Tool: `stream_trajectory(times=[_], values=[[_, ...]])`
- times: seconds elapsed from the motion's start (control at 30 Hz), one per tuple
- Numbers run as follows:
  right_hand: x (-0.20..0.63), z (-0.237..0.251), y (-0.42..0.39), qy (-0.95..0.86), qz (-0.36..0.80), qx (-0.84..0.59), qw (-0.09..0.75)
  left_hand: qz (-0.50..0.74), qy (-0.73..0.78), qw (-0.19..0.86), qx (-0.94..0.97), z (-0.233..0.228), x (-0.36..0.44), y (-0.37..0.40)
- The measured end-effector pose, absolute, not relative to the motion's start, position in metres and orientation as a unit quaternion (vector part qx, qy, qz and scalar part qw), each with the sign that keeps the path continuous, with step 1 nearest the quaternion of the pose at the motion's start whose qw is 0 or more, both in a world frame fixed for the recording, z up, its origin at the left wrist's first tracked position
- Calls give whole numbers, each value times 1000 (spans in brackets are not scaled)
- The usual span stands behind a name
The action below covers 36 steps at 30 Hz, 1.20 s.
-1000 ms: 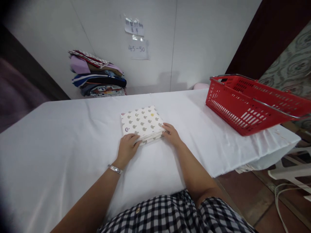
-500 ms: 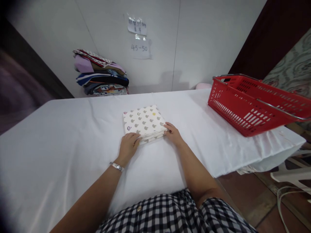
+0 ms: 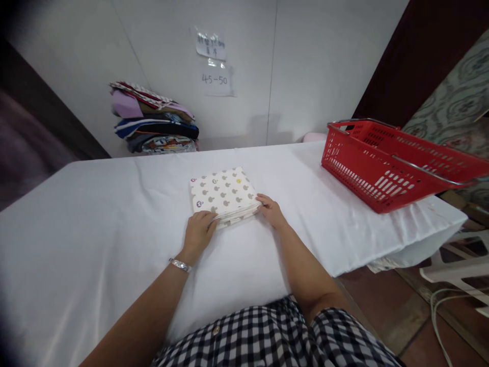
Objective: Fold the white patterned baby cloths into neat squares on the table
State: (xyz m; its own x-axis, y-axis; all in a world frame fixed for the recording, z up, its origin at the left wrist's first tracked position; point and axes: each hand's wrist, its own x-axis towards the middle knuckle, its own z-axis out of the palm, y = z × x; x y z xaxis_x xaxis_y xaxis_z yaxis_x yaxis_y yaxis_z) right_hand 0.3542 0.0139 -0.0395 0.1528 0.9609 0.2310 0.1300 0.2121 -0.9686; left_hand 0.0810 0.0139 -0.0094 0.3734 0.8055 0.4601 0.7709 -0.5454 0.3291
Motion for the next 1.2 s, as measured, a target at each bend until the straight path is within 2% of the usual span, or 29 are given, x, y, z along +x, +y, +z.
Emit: stream_trajectory(times=[0.23, 0.43, 0.97, 1.2], values=[[346, -46, 19, -552, 274, -564, 549, 296, 473, 25, 829, -11, 82, 14], [345, -44, 21, -490, 309, -559, 593, 289, 472, 26, 832, -9, 83, 14], [348, -45, 20, -500, 306, -565, 581, 303, 529, 14, 793, -10, 64, 2], [347, -48, 21, -492, 268, -577, 594, 301, 548, 44, 779, -9, 60, -3]])
